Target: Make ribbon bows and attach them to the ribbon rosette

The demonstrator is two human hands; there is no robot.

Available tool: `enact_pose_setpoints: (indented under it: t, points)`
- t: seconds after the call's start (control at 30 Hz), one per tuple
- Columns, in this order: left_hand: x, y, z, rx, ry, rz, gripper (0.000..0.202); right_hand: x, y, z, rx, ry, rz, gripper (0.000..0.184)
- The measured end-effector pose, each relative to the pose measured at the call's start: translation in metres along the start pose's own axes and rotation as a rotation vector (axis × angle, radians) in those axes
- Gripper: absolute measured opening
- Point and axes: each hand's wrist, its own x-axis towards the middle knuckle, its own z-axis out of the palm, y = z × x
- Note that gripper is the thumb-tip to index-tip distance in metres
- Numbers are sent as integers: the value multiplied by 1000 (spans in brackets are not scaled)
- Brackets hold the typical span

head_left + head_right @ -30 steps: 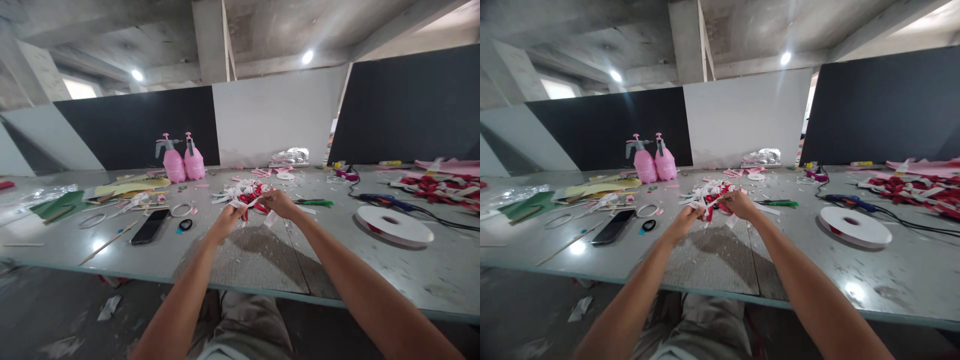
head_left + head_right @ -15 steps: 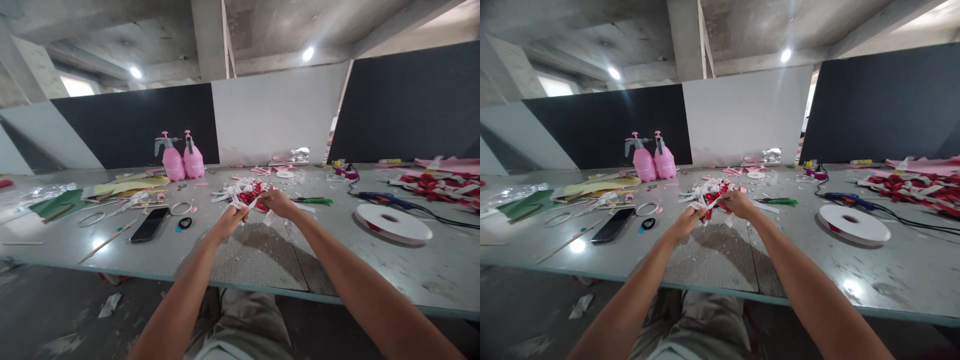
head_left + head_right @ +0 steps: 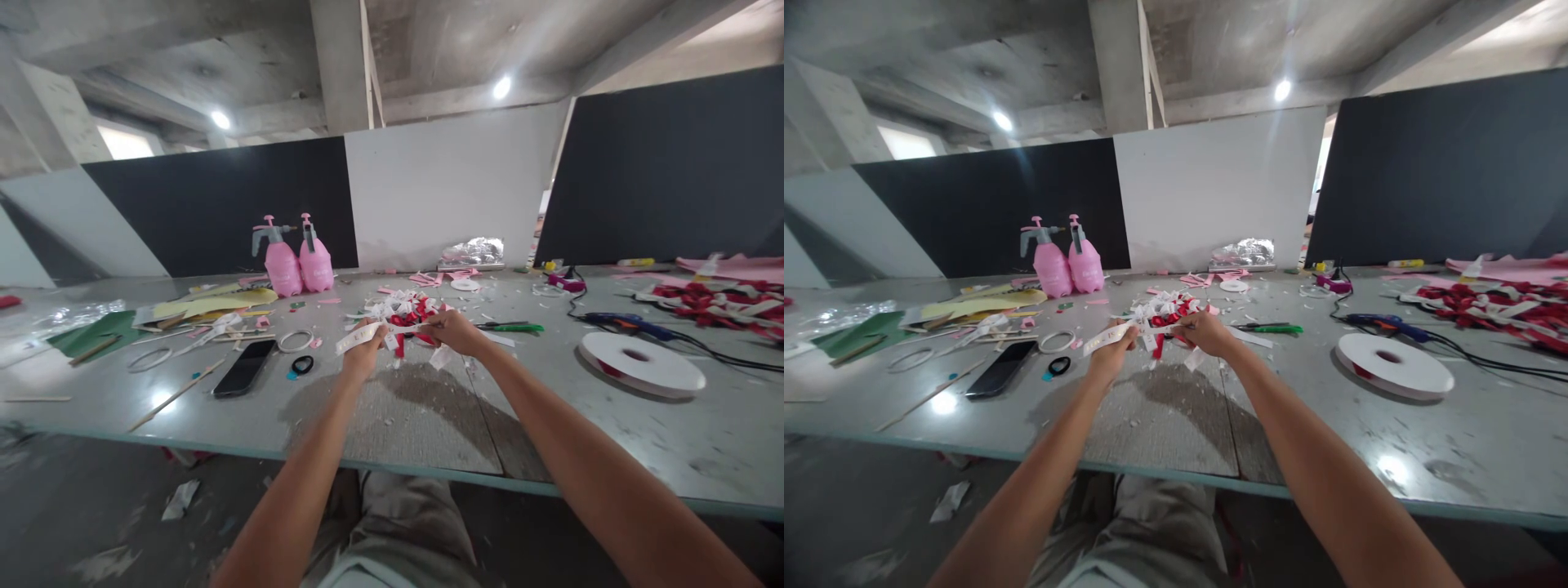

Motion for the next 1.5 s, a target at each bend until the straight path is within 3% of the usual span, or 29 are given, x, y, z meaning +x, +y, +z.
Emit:
enact_pose_setpoints:
  t: [0.3, 0.47, 0.63, 0.7, 0.77, 0.8, 0.83, 0.9, 0.93, 1.0, 1.1, 1.23, 1.4, 1.5]
  points:
    - [0, -4, 0, 77, -181, -70, 29, -1, 4, -6, 90, 62, 24, 34]
    - [4, 2, -10, 94, 63, -99, 30, -2, 3, -9, 47, 34, 21, 44]
    - [13, 0, -34, 19, 330, -99, 36, -3, 5, -14, 64, 42, 42, 48]
    - [16, 5, -44, 46, 514, -27, 33, -4, 5, -16, 86, 36, 65, 48]
    - [15, 17, -47, 209, 676, 152, 29, -4, 2, -15, 92, -1, 82, 48]
    - [15, 25, -44, 288, 667, 251, 27, -5, -1, -14, 94, -28, 86, 48]
    - [14, 33, -37, 340, 553, 349, 23, -5, -5, -13, 103, -61, 88, 48]
    - [12, 48, -19, 369, 205, 491, 18, -6, -14, -9, 146, -135, 101, 49]
    - [12, 54, -8, 346, 70, 503, 19, -7, -18, -8, 182, -166, 112, 50]
    - [13, 58, 11, 257, -94, 450, 22, -8, -24, -6, 263, -208, 133, 51]
    - [18, 52, 26, 96, -229, 292, 27, -8, -26, -7, 306, -218, 136, 51]
    - [20, 40, 27, -48, -246, 131, 35, -6, -25, -9, 196, -148, 124, 51]
    - [12, 47, 22, -6, -424, 61, 48, -5, -34, -9, 147, -107, 158, 55]
    - [12, 54, 16, 32, -465, 1, 38, -8, -41, -12, 213, -137, 152, 56]
